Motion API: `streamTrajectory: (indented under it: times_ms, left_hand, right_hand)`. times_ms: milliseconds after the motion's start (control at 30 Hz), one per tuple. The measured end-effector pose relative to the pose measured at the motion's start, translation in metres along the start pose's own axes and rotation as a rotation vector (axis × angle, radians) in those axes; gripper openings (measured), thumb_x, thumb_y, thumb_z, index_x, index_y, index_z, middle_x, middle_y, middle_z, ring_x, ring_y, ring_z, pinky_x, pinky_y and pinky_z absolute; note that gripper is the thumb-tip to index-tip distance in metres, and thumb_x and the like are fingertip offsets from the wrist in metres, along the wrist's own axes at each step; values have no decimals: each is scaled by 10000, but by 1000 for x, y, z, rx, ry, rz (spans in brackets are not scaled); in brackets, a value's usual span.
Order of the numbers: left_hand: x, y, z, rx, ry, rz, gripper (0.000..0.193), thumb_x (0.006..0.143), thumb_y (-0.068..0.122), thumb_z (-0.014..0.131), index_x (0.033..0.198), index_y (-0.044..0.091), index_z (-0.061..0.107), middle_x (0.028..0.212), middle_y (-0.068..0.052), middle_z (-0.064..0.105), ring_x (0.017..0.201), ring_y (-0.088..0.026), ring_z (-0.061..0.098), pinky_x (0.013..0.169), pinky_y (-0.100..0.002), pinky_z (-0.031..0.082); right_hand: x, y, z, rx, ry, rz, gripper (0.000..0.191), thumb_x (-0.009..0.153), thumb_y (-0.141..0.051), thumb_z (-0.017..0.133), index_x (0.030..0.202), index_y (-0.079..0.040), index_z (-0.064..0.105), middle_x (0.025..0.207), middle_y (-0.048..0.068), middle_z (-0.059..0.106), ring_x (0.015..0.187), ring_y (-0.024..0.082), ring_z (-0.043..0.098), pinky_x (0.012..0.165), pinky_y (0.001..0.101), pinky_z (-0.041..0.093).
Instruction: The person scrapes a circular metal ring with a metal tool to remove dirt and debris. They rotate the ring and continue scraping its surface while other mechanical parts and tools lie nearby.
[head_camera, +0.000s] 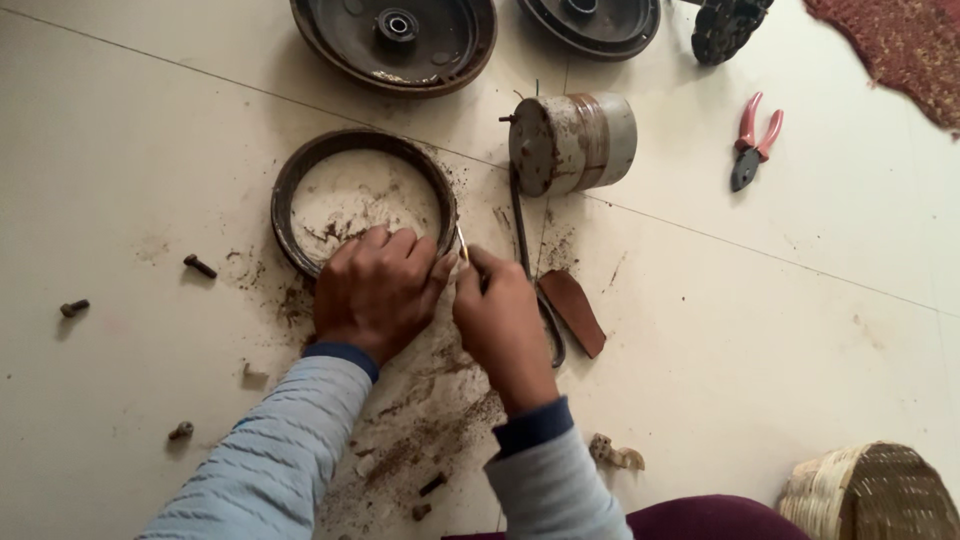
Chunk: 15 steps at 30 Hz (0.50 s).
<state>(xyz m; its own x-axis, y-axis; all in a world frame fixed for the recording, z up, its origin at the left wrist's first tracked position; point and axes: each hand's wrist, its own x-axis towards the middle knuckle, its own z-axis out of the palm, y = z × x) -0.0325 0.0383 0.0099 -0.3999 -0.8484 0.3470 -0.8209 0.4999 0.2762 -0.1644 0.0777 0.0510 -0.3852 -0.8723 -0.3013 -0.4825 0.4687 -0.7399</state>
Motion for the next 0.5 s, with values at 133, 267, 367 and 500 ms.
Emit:
streamTrajectory:
  times_ms: [133, 267, 367, 500]
  left_hand:
    - [-1, 0, 2, -10, 17, 14, 325, 983, 406, 621, 798, 146, 681, 772, -39, 669, 760, -238, 663, 670, -401, 564]
    - [1, 1, -2, -49, 55, 35, 306, 983, 388, 623, 806, 142, 671, 810, -42, 673, 822, -254, 666, 714, -420, 555]
    - [4, 2, -6, -42, 64, 27, 289, 947, 386, 630, 792, 145, 672, 803, -51, 670, 828, -268, 663, 741, -433, 557]
    - [5, 1, -4, -81, 63, -1, 276, 936, 366, 631, 782, 141, 676, 809, -49, 675, 825, -277, 662, 719, -439, 553]
  right_hand:
    - [2, -5, -4, 38, -8, -132, 312, 961, -182, 537, 1127, -3, 730, 631, 166, 639, 491, 216, 615, 520, 363, 511]
    - [7, -2, -7, 174, -80, 10, 351, 945, -184, 527, 1200, -37, 718, 568, 111, 607, 411, 164, 528, 414, 361, 440]
    - [10, 6, -2, 109, -103, 28, 349, 928, -179, 539, 1172, -28, 738, 541, 126, 605, 402, 174, 555, 415, 361, 450]
    - [16, 14, 4, -197, 284, -770, 155, 1089, -129, 604, 1043, -22, 707, 731, 174, 652, 671, 354, 675, 587, 331, 520]
